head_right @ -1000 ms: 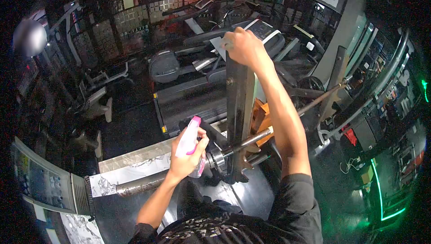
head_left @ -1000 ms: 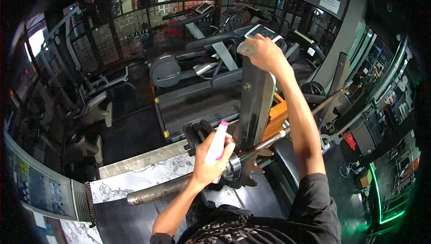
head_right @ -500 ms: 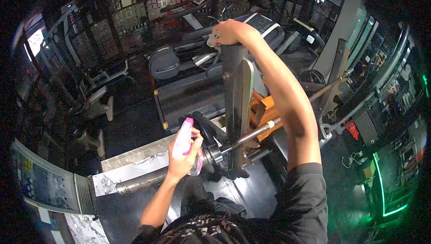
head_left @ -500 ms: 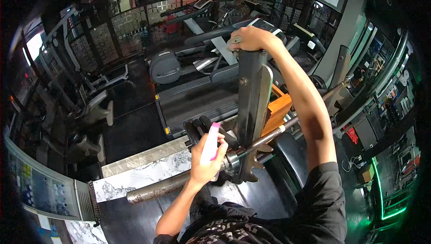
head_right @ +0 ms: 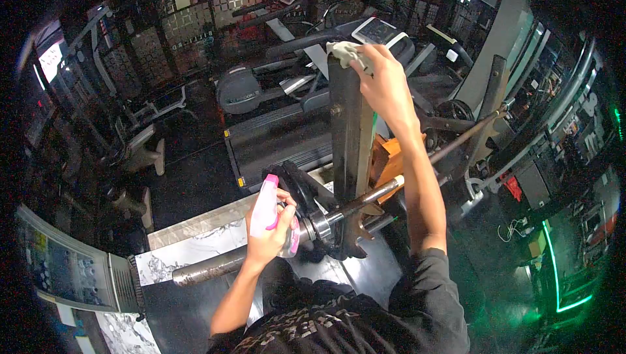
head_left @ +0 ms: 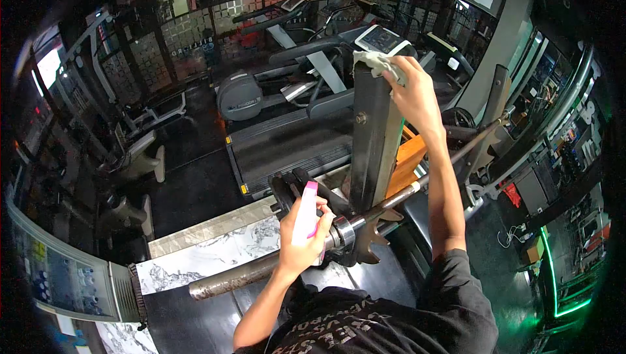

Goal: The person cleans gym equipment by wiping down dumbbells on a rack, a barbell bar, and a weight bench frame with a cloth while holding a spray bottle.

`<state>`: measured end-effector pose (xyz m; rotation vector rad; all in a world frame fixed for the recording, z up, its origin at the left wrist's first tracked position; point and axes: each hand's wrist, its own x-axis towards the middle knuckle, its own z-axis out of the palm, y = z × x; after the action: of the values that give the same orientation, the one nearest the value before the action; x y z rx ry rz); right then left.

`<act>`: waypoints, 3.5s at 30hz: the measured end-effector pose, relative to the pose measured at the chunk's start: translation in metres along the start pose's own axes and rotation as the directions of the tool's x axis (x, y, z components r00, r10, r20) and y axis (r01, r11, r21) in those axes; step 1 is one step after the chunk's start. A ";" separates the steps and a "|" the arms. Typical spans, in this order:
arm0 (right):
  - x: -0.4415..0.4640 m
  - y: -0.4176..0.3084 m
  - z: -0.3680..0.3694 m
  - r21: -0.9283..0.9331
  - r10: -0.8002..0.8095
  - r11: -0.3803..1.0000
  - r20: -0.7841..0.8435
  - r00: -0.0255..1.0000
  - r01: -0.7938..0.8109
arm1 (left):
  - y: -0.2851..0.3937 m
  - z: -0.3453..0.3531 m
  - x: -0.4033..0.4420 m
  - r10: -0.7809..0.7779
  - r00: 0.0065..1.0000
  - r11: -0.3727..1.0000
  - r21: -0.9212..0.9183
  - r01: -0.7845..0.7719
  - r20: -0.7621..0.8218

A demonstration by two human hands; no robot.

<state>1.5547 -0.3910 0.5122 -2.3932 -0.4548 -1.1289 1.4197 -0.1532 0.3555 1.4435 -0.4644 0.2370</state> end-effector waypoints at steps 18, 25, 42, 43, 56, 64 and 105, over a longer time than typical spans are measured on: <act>0.094 0.063 0.041 0.238 0.161 0.949 0.191 0.968 -0.205 | 0.001 0.005 0.001 -0.034 0.999 0.999 -0.019 0.035 0.020; 0.093 0.034 0.015 0.594 0.245 0.798 -0.479 0.843 0.105 | 0.000 0.006 -0.002 -0.016 1.000 0.999 -0.041 0.015 -0.012; -0.031 0.003 0.000 -0.004 -0.016 1.000 -0.071 0.997 0.016 | 0.001 0.007 -0.003 -0.037 0.994 0.997 0.065 0.030 0.103; -0.032 0.000 0.002 -0.065 -0.025 0.998 -0.087 0.996 0.020 | 0.001 0.007 -0.003 -0.037 0.994 0.997 0.067 0.030 0.104; -0.029 0.002 0.006 -0.281 -0.068 0.959 -0.079 0.995 0.043 | 0.002 0.005 -0.004 -0.031 0.996 0.998 0.056 0.027 0.082; -0.042 -0.008 -0.026 -0.416 -0.132 0.893 0.129 0.983 0.174 | 0.002 0.004 -0.005 -0.068 0.997 0.998 0.003 0.068 0.040; -0.099 -0.037 -0.055 -0.226 -0.219 0.892 0.541 0.812 0.391 | 0.007 0.015 -0.010 0.073 0.997 0.977 0.199 -0.078 0.031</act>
<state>1.4422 -0.3993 0.4751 -3.0032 -0.9260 -0.7178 1.4052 -0.1662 0.3585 1.6285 -0.5268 0.3354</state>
